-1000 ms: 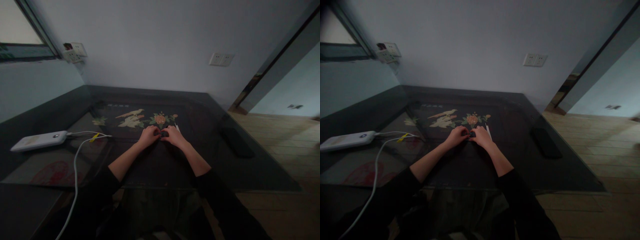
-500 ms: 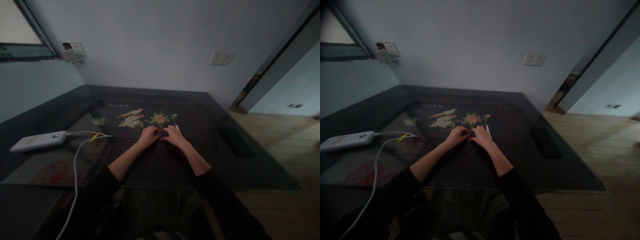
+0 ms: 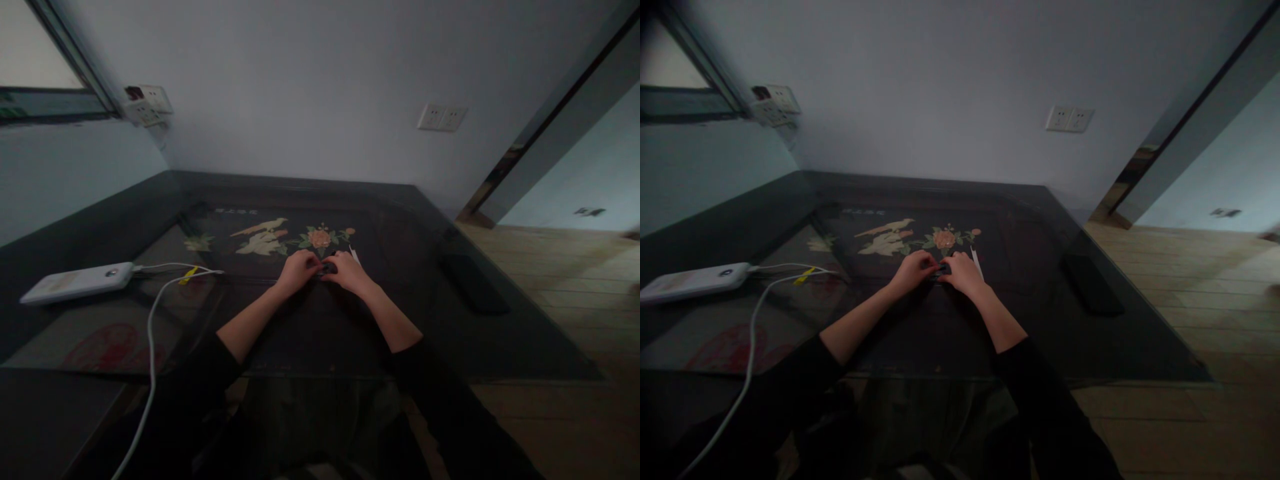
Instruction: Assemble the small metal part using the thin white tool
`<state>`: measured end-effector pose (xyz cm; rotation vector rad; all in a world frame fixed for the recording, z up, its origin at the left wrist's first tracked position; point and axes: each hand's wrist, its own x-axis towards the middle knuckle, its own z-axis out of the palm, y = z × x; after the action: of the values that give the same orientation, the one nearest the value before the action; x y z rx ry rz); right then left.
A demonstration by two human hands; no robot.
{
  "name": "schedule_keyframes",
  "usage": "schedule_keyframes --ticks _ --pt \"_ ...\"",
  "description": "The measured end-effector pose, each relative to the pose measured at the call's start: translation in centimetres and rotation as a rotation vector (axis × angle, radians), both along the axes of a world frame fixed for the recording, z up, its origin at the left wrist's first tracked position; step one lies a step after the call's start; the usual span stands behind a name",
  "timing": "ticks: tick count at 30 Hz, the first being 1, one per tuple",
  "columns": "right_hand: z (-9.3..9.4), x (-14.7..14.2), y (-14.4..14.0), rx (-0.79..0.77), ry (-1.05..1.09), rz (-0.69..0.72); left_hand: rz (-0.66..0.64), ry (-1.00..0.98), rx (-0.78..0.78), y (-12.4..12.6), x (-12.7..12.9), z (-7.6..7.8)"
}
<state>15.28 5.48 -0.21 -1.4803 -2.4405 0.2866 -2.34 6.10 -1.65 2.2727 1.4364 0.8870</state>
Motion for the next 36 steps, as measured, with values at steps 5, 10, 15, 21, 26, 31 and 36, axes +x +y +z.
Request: schedule_keyframes --ticks 5,10,15,21,26,31,36 --pt "-0.1 0.0 0.1 0.017 -0.021 -0.006 0.04 -0.28 -0.072 0.4 -0.2 0.6" --pt "0.5 0.0 -0.1 0.071 0.057 -0.006 0.006 -0.485 -0.172 0.5 -0.6 1.0" --pt "1.6 -0.1 -0.4 0.21 0.239 0.009 -0.009 -0.545 -0.211 0.8 -0.9 1.0" --pt "1.2 -0.3 -0.7 0.327 0.277 0.07 -0.039 -0.586 -0.303 0.5 -0.6 1.2" --pt "1.1 -0.3 -0.8 0.375 0.276 0.1 -0.028 -0.636 -0.352 0.0 -0.4 1.6" --pt "1.3 -0.2 -0.9 0.385 0.296 0.104 -0.022 -0.762 -0.411 -0.1 -0.1 1.7" --pt "1.2 -0.3 -0.9 0.393 0.311 0.1 -0.034 -0.822 -0.44 -0.2 -0.1 1.8"
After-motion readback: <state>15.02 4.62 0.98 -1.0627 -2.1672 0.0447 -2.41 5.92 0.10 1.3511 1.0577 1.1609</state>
